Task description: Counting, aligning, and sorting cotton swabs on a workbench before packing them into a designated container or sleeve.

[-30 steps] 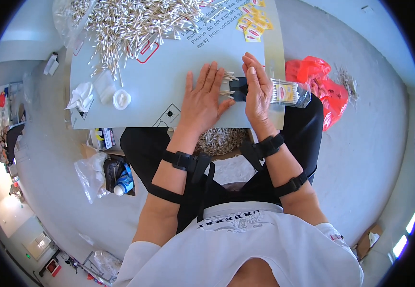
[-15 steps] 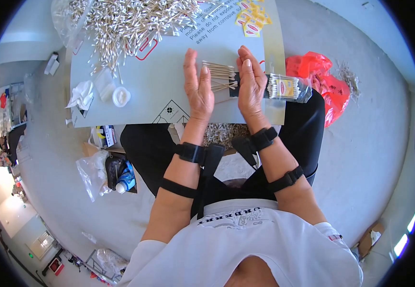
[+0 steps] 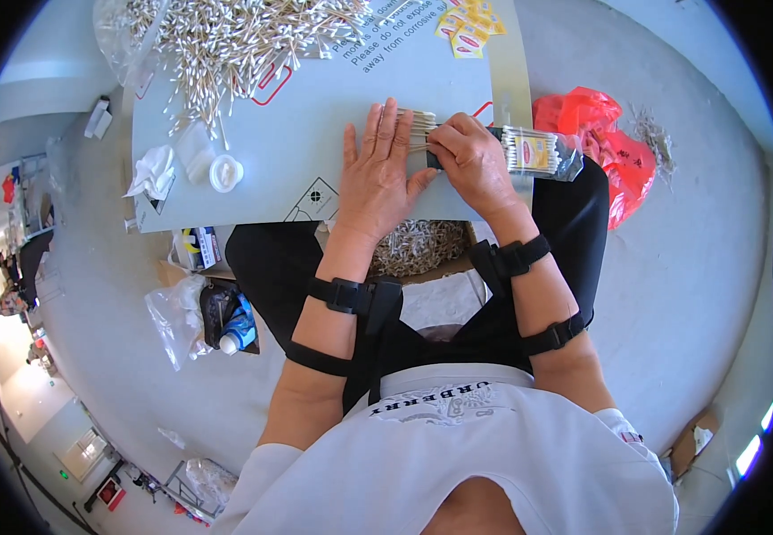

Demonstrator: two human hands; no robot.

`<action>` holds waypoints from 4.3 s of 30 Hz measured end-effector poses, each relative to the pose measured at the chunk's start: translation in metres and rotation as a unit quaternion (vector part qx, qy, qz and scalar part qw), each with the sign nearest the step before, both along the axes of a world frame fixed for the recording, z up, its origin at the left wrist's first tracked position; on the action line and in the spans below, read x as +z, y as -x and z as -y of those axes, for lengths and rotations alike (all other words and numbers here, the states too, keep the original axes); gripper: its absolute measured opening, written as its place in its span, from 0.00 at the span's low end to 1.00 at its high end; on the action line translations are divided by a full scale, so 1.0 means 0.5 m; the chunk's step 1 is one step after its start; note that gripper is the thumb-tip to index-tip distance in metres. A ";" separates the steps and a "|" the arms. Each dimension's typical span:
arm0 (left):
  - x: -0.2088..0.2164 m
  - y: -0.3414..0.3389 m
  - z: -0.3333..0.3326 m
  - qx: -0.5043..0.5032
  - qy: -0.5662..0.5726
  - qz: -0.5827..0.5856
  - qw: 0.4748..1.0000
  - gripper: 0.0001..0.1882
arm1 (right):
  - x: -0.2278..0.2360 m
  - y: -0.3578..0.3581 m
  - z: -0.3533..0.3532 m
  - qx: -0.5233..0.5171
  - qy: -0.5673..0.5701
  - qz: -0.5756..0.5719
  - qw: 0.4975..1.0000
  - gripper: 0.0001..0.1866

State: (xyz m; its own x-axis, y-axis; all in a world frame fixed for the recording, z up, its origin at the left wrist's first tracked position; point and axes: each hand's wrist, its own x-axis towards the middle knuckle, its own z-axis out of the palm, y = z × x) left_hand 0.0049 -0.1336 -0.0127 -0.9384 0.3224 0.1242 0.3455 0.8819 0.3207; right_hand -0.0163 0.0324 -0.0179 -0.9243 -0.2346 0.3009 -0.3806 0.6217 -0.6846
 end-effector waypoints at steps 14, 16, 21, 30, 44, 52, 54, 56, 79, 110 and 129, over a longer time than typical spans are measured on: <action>0.001 -0.018 0.010 -0.006 0.036 0.012 0.999 0.42 | 0.002 0.008 -0.002 -0.068 0.075 0.116 0.988 0.04; -0.006 -0.009 0.009 -0.002 0.040 0.011 0.999 0.42 | 0.006 0.002 0.002 -0.059 0.058 0.104 0.991 0.03; -0.015 0.000 0.005 -0.007 0.038 0.015 0.999 0.43 | 0.007 -0.010 -0.001 -0.047 0.027 0.045 0.998 0.05; -0.004 0.011 0.002 -0.001 0.010 0.014 1.000 0.42 | 0.007 -0.028 -0.010 -0.001 0.017 -0.011 1.000 0.06; -0.004 0.011 -0.001 -0.017 0.039 0.032 0.999 0.38 | -0.033 -0.023 0.021 -0.143 0.390 0.101 0.904 0.12; -0.016 0.035 0.005 0.009 -0.125 -0.019 0.992 0.35 | -0.028 -0.030 0.057 -0.142 0.449 0.096 0.877 0.17; -0.023 0.054 0.005 0.035 -0.286 -0.049 0.956 0.34 | -0.030 -0.022 0.070 -0.148 0.458 0.086 0.873 0.18; -0.020 0.068 -0.002 0.109 -0.435 0.012 0.894 0.31 | -0.034 -0.014 0.080 -0.157 0.515 0.089 0.838 0.17; -0.027 0.041 -0.057 0.013 0.017 -0.004 1.000 0.38 | -0.003 0.035 -0.019 -0.102 0.016 0.018 0.995 0.04; -0.033 0.039 -0.060 0.018 0.016 -0.031 0.999 0.36 | 0.023 0.095 -0.023 -0.107 -0.030 0.171 0.979 0.04; -0.049 0.062 -0.101 0.125 -0.536 -0.027 0.834 0.24 | -0.048 0.015 0.042 -0.179 0.378 0.019 0.908 0.13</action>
